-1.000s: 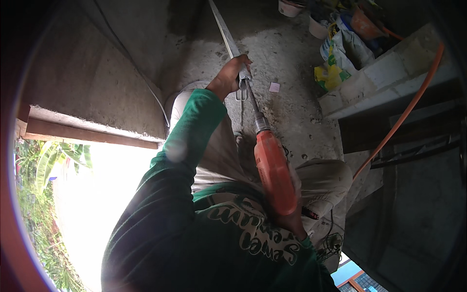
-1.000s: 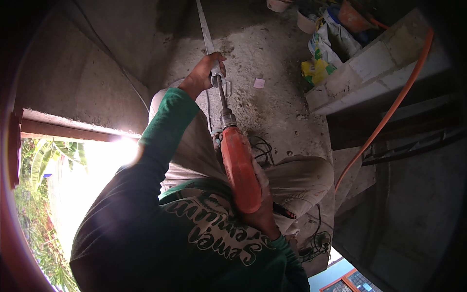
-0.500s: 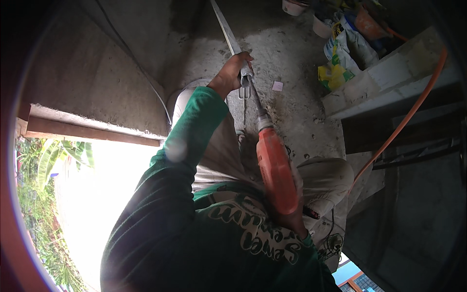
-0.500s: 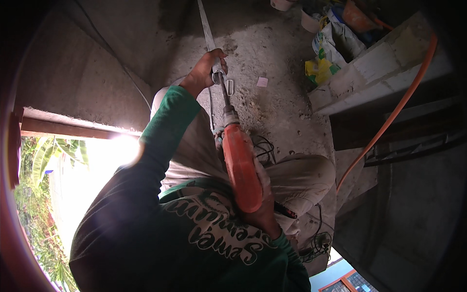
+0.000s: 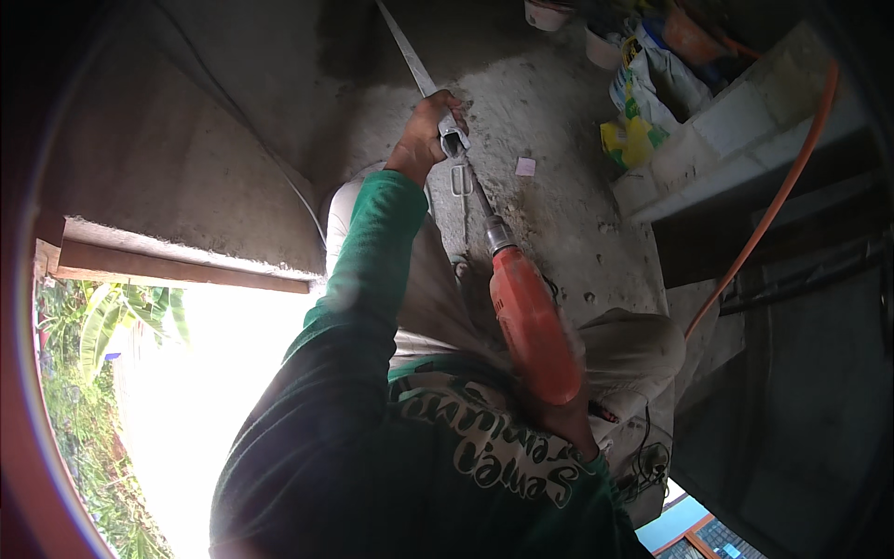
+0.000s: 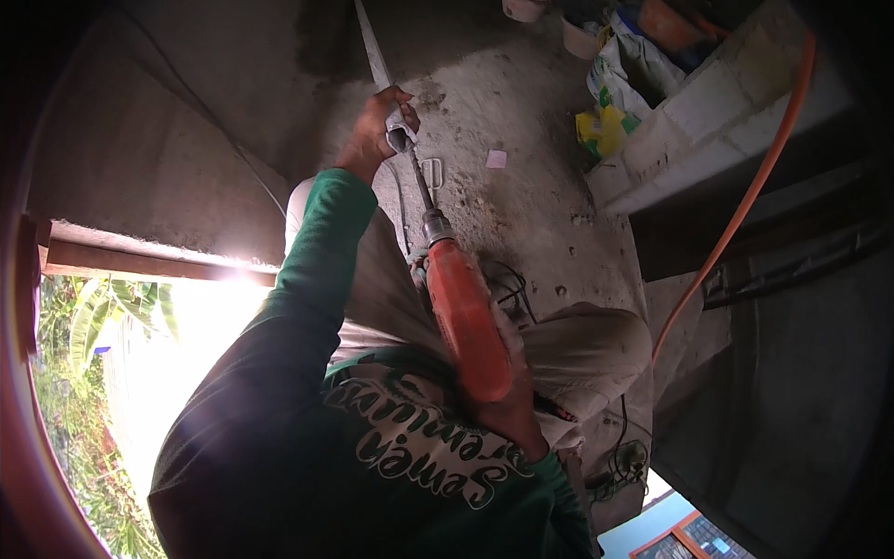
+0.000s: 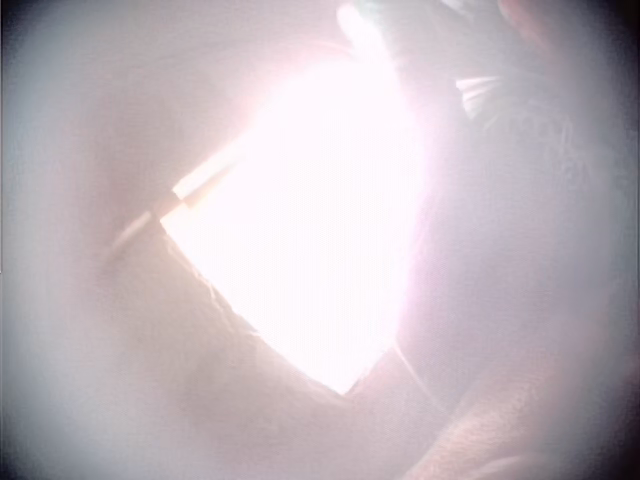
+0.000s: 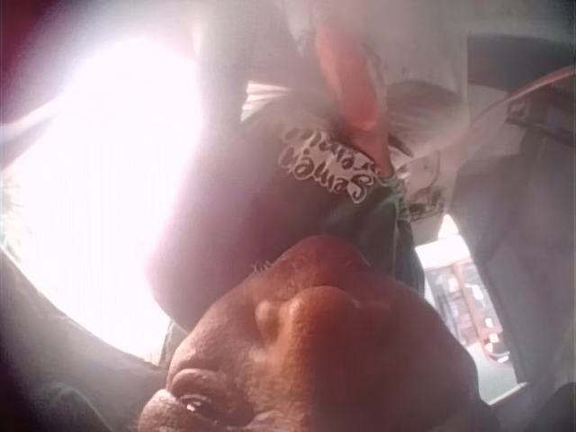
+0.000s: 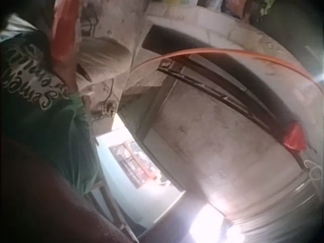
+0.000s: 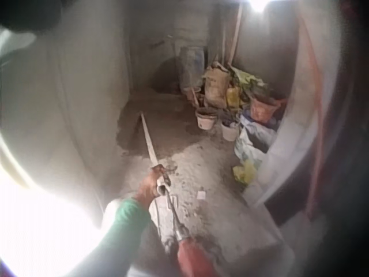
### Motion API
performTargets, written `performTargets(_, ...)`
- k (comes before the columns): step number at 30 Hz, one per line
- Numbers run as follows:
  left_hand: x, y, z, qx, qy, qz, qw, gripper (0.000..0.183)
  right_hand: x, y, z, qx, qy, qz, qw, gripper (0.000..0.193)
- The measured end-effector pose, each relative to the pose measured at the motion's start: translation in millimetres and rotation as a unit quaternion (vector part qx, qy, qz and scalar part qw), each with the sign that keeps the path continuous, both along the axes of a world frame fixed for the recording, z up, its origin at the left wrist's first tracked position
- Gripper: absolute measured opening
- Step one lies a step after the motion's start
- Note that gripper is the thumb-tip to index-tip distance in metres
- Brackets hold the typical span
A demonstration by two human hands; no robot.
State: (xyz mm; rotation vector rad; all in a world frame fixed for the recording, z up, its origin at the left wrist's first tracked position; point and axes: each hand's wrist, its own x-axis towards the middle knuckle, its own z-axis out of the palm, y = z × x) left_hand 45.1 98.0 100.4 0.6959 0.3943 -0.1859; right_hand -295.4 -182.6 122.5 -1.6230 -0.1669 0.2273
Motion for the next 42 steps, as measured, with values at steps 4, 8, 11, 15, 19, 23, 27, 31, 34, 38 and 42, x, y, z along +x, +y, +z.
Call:
performTargets(4,7,0,1,0.014,-0.013,-0.004,1.000,0.016,-8,-22,-1,-0.084,-0.032,0.017,0.996,0.081)
performTargets(8,4,-9,-1,0.001,-0.003,-0.026,1.000,0.016,-3,-26,5,-0.230,-0.151,0.053,0.960,0.077)
performTargets(11,1,-11,-1,-0.014,-0.008,-0.025,1.000,0.016,0,-16,4,-0.058,0.005,0.003,0.998,0.074)
performTargets(15,-2,-3,0,-0.020,-0.018,-0.006,1.000,0.016,1,-2,-1,-0.047,-0.051,-0.016,0.997,0.073)
performTargets(19,1,1,-4,-0.019,0.000,-0.012,1.000,0.016,6,-2,-7,-0.058,-0.088,-0.018,0.994,0.071)
performTargets(23,7,1,-4,0.001,-0.014,-0.013,1.000,0.016,7,-6,-15,-0.103,-0.113,0.005,0.988,0.074)
performTargets(27,13,-4,3,0.040,-0.022,-0.011,0.999,0.016,-1,-7,-19,-0.030,-0.057,-0.029,0.997,0.076)
performTargets(31,9,-19,2,0.080,-0.030,-0.011,0.996,0.015,-5,-1,-12,-0.024,-0.083,-0.062,0.994,0.077)
performTargets(34,-1,-26,-3,0.100,-0.020,-0.033,0.994,0.014,-1,3,-2,-0.039,-0.107,-0.047,0.992,0.079)
performTargets(38,-2,-19,-2,0.122,-0.007,-0.036,0.992,0.013,4,6,11,-0.143,-0.186,-0.028,0.972,0.084)
performTargets(42,-3,-13,0,0.099,-0.015,-0.049,0.994,0.012,4,6,14,-0.166,-0.171,-0.020,0.971,0.085)
